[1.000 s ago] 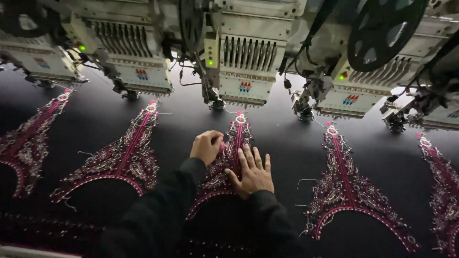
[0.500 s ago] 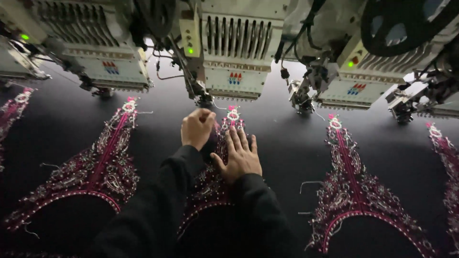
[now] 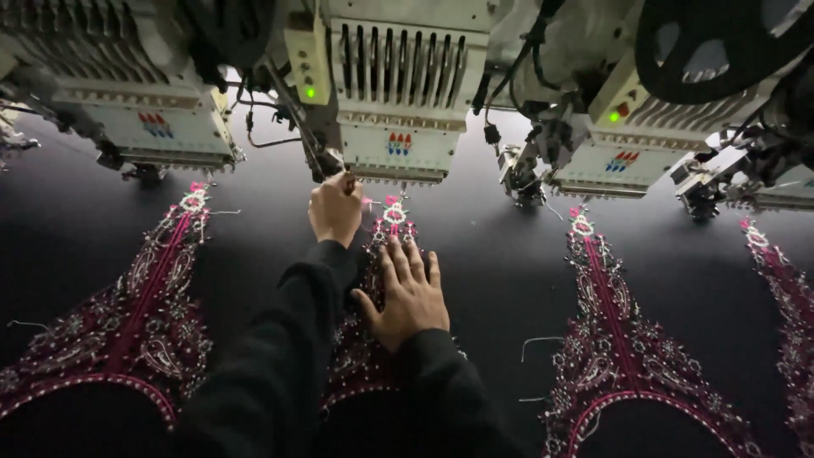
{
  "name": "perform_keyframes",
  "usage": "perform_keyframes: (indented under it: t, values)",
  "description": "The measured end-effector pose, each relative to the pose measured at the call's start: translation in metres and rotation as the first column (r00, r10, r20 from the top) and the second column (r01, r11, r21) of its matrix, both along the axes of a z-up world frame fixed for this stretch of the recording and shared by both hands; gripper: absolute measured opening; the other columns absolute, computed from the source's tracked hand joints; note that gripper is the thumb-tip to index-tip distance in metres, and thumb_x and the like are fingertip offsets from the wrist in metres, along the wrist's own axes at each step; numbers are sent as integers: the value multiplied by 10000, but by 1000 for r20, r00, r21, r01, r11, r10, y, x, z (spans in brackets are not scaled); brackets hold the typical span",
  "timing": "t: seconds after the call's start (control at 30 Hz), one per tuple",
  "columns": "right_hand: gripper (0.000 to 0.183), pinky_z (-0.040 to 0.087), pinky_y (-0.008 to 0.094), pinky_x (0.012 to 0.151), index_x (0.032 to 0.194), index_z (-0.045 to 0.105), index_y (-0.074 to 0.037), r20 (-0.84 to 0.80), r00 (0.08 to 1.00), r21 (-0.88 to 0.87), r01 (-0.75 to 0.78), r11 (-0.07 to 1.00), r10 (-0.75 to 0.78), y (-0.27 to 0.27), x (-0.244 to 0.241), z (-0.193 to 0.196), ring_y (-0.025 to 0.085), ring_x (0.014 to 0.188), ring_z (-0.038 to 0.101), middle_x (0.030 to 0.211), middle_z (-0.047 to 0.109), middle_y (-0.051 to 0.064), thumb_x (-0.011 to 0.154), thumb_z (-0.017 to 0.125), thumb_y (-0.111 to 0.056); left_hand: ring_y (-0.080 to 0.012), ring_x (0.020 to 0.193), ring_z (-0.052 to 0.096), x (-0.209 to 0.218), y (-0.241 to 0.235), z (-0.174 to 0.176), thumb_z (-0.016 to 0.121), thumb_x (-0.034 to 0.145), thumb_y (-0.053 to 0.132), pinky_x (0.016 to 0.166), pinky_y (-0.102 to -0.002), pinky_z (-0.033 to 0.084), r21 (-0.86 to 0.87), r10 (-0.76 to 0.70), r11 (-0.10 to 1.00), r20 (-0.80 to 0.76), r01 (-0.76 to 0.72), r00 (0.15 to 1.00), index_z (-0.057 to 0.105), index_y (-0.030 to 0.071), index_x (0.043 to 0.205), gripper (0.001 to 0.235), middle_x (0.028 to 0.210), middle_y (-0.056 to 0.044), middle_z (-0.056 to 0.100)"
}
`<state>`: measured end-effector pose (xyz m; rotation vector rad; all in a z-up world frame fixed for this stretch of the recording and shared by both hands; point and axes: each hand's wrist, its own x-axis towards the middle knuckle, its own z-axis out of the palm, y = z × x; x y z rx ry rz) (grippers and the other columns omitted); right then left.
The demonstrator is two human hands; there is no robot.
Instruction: The person trims loose threads from a black fabric featuring pink Eiffel Tower embroidery using scissors. They work along a row of automated embroidery machines, cutting excess thread and smoothing the fabric surface.
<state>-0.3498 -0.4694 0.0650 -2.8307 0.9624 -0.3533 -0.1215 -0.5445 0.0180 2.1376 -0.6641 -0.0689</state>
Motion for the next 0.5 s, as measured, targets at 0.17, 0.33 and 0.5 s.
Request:
perform_keyframes:
  t: [0.17,0.33,0.5]
  values:
    - [871,124,595,1251,1574,338,-118,34,999,-25,3,1000,-2,-5,4,-11,345,1529,243,1656,303,114,932,490,-687,-388,904,746,-14,11,5,580,903,316,847,-520,589,-43,10,999,18,-9,1000,754,262,929,183,840,-111,751]
    - [847,149,595,1246,1551,384,-123,64,998,-16,-1,1000,2,-4,6,-4,341,1522,260,1636,341,108,925,507,-679,-355,877,736,-25,32,22,621,846,329,824,-491,563,-156,-65,986,-58,56,996,776,273,853,165,777,-69,744]
    - [841,180,603,1230,1531,424,-103,91,996,-2,0,1000,0,0,-5,1,363,1514,281,1625,363,129,918,536,-667,-210,682,681,-35,31,57,650,867,310,703,-397,554,-503,-212,862,-249,61,945,806,165,868,213,751,-119,738]
